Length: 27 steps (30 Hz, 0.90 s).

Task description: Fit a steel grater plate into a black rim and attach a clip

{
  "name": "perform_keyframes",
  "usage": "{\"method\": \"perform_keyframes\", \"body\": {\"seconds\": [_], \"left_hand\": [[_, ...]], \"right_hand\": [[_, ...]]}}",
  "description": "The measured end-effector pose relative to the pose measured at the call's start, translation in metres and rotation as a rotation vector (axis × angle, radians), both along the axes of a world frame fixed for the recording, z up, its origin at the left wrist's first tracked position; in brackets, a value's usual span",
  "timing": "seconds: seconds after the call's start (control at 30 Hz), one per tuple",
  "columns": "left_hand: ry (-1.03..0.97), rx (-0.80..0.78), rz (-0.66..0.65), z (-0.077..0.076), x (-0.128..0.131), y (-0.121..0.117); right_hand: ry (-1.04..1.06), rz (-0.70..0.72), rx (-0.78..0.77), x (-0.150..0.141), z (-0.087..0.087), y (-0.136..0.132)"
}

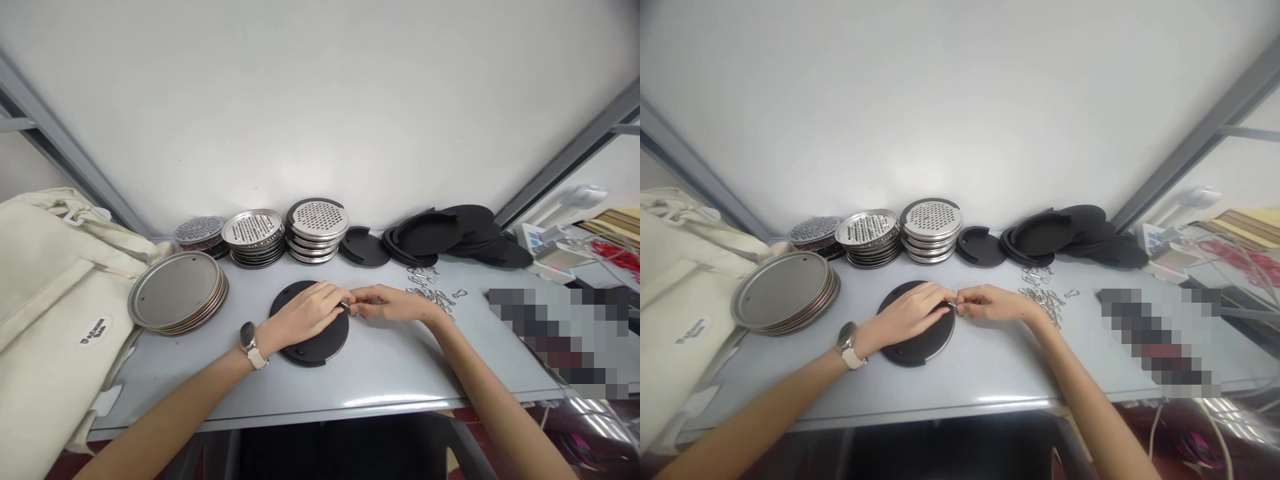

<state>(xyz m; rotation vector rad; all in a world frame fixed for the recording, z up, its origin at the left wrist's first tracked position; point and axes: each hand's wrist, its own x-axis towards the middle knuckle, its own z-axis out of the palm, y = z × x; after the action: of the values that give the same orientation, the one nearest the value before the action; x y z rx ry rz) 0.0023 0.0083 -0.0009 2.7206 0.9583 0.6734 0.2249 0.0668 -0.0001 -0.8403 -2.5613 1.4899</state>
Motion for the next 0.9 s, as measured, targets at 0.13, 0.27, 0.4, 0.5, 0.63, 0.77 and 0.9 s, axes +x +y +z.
{"method": "perform_keyframes", "body": {"seconds": [0.13,0.27,0.4,0.5,0.63,0.77,0.9], "left_hand": [[0.030,0.034,0.035,0.002,0.000,0.000],[0.037,0.038,0.057,0.003,0.000,-0.001],[0.046,0.041,0.058,0.002,-0.001,0.000],[0.037,0.036,0.054,0.000,-0.001,0.000],[0.013,0.014,0.044,0.000,-0.001,0.000],[0.005,-0.006,0.042,0.001,-0.001,0.000],[0.001,-0.015,0.041,0.002,-0.001,0.000]], "right_hand": [[0.014,-0.023,0.010,-0.001,0.000,-0.001],[0.008,-0.054,0.064,-0.007,0.000,-0.004],[0.023,-0.095,0.091,-0.012,0.000,-0.007],[0.026,-0.111,0.083,-0.013,0.000,-0.008],[-0.050,-0.125,0.105,-0.012,-0.002,-0.007],[-0.079,-0.122,0.112,-0.011,-0.004,-0.006],[-0.059,-0.108,0.103,-0.012,-0.002,-0.006]]}}
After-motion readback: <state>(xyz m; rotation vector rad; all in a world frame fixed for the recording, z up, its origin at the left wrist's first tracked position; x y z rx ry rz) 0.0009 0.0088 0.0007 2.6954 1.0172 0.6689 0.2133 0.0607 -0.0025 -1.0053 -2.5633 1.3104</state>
